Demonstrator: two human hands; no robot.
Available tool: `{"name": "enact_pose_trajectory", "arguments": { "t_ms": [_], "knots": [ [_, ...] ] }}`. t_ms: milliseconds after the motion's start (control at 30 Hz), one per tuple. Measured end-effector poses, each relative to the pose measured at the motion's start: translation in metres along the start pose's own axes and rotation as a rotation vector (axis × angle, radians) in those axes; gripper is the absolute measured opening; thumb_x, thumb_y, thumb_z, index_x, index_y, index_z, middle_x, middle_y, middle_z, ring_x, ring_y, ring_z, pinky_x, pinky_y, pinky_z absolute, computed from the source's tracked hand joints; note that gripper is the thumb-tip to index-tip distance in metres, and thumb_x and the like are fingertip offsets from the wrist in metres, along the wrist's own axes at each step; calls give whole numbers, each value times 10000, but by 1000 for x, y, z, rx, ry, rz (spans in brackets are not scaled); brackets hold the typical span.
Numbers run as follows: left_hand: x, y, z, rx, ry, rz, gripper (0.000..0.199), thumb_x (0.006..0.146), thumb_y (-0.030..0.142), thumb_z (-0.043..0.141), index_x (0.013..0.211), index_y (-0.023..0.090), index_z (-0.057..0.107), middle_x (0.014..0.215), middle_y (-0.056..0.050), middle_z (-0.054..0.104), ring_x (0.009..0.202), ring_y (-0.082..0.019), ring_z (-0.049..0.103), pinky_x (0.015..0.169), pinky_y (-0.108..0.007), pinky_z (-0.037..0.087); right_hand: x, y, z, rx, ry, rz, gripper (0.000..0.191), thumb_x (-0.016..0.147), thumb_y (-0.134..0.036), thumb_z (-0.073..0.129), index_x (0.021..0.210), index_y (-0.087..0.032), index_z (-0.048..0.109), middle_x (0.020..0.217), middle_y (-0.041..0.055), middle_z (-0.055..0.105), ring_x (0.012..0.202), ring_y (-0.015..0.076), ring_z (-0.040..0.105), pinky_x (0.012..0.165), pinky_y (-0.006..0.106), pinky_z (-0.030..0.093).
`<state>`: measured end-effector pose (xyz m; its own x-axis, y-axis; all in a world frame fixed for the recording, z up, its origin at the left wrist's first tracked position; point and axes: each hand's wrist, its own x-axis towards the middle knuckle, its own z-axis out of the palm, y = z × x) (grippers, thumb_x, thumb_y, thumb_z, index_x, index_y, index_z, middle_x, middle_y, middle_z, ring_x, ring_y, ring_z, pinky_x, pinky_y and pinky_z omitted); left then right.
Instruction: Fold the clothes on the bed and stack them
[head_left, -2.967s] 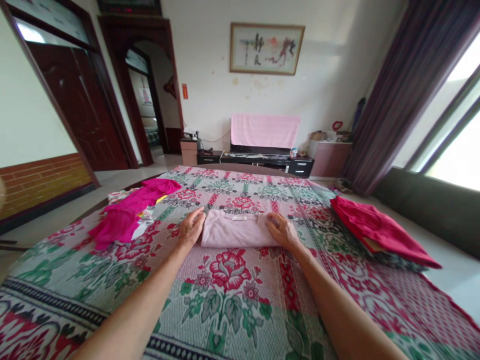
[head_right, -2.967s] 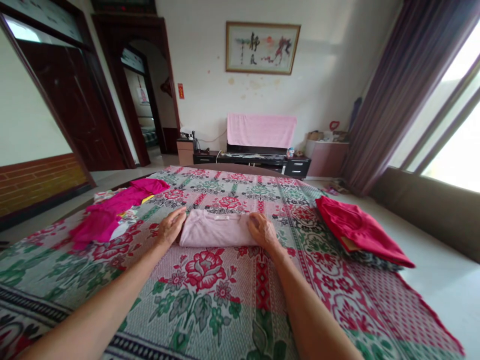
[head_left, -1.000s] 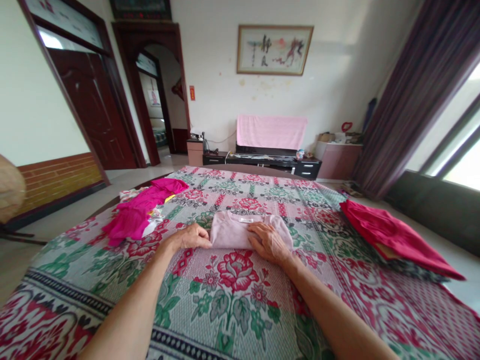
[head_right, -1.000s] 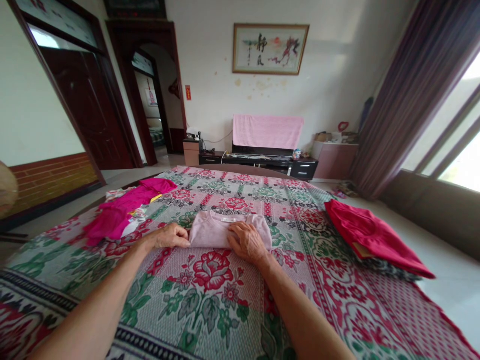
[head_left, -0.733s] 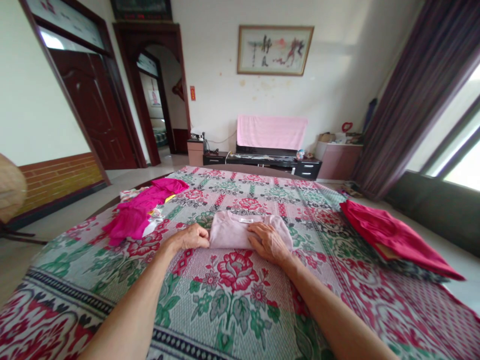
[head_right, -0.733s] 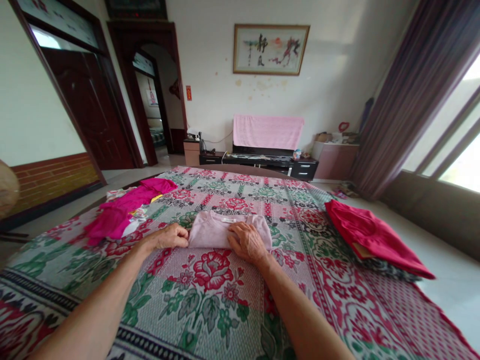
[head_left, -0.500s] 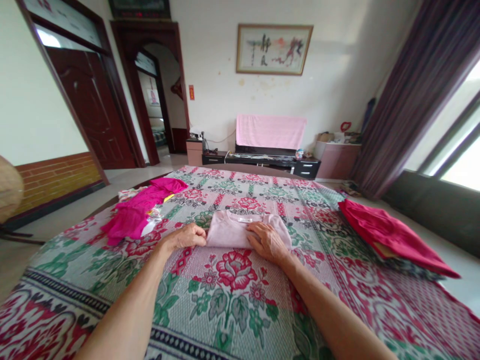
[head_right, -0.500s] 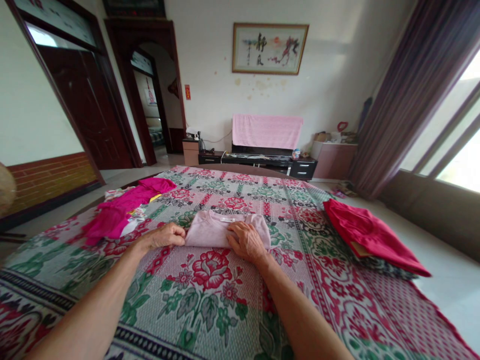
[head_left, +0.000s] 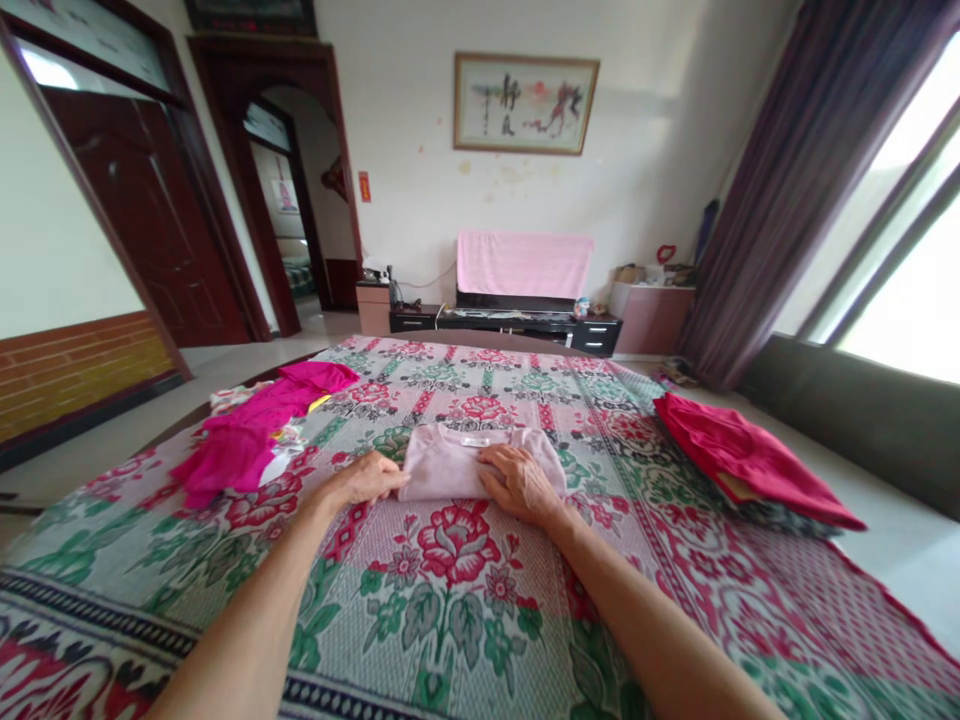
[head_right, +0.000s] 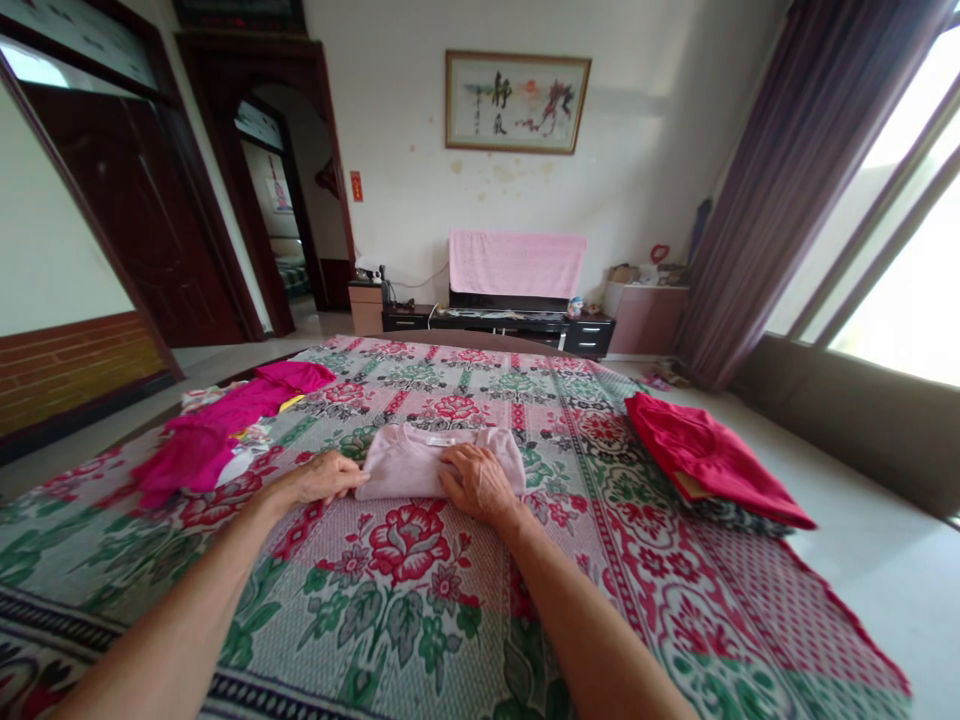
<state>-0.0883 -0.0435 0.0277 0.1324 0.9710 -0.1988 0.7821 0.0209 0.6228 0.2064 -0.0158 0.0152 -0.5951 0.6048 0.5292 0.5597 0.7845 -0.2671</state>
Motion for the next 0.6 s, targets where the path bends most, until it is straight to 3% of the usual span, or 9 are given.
{"name": "enact_pose_trajectory", "arguments": {
  "t_ms": [133,233,333,400,500,600],
  "knots": [
    [2,2,1,33,62,-46,436,684,603,533,539,193,523,465,33,497,418,-115,464,446,-233,293,3,1,-4,40,4,-12,254,859,-229,520,1099,-207,603,1147,62,665,1069,190,600,952,330,439],
    [4,6,3,104,313,-10,399,728,560,529,585,194,598,559,5,598,574,-145,563,541,-233,353,8,12,-10,52,116,37,258,871,-215,476,1091,-203,610,1129,71,668,1045,181,610,936,311,447],
    [9,11,10,123,590,-5,326,792,478,507,804,210,692,782,-22,707,753,-173,629,657,-236,405,8,31,-15,-46,284,275,291,852,-206,458,1082,-184,634,1138,102,656,1052,207,603,945,324,435],
    [15,12,18,122,691,-17,324,818,424,501,968,212,693,854,-38,724,796,-182,645,695,-241,427,5,46,-18,-130,302,514,318,831,-217,469,1085,-163,651,1111,122,662,1025,221,610,912,312,439],
    [24,10,29,141,745,-9,354,844,366,496,1115,211,662,890,-49,734,820,-183,660,724,-244,451,-3,61,-25,-162,188,777,305,834,-288,472,990,-171,707,971,109,707,933,221,636,797,271,443],
    [30,6,36,174,723,54,378,858,326,497,1201,236,628,916,-37,741,810,-174,668,733,-244,468,-6,64,-31,-128,73,851,331,847,-375,462,887,-198,739,877,93,729,843,208,652,670,242,405]
  ]
}}
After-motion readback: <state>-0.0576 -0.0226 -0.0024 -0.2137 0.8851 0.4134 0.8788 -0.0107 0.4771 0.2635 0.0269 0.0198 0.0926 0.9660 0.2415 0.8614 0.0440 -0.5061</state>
